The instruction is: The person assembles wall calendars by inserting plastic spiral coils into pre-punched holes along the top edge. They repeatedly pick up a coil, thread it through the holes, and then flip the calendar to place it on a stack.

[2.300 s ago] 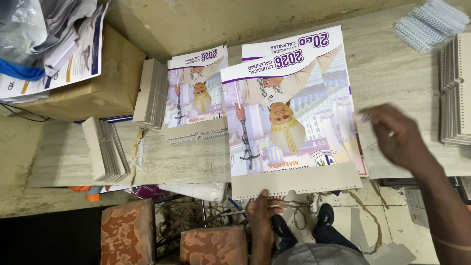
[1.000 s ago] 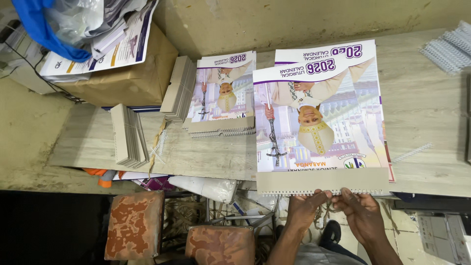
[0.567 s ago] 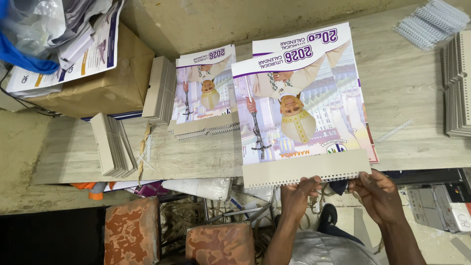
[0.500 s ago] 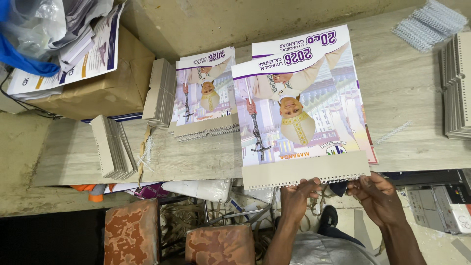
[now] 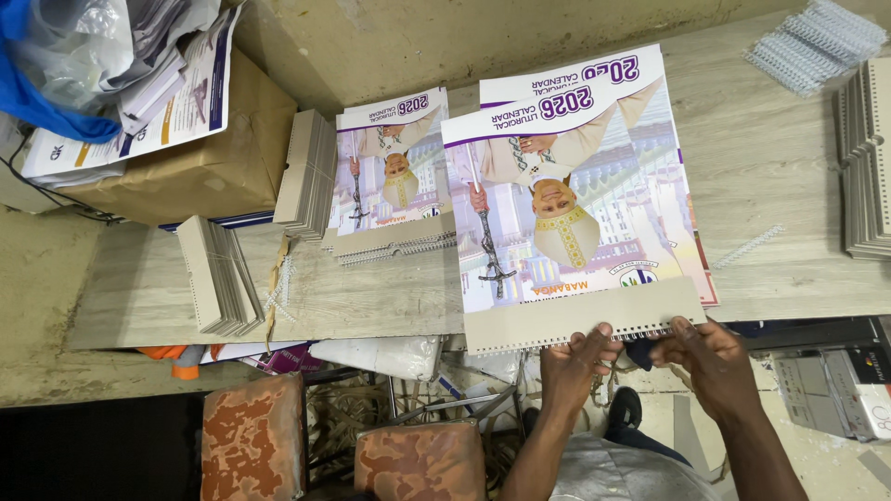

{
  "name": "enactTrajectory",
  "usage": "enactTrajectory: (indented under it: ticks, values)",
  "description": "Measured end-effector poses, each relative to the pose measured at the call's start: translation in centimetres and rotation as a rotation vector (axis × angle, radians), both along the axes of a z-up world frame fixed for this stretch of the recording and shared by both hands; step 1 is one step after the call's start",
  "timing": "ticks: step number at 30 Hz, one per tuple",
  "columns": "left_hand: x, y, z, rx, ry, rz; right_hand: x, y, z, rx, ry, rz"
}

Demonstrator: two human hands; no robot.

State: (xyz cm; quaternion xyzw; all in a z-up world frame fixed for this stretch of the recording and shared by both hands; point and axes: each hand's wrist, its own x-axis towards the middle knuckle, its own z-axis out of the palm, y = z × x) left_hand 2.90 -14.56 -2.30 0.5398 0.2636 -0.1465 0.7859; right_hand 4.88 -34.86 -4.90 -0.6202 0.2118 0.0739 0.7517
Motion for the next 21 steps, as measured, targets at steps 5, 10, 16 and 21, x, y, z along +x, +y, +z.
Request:
enactTrajectory:
  ticks: [5,10,16,21]
  values:
    - [-2.4,1.8,2.0,-0.096,0.063,0.173,-1.4,-1.3,-5.9,0.4,-0.17,-0.007]
    - [-6.8,6.8,1.3,0.141,0.246,0.357,-6.4,-0.1,-2.6,0.327,-0.222,0.021]
    - [-6.4,15.6,7.2,0.536,0.325,0.401,-7.7,11.5,2.4,-0.379,0.059,0.262]
    - [-1.0,29.0,2.9,0.653,0.007,0.61,0.1,25.4,2.7,-0.297,-0.239,0.559]
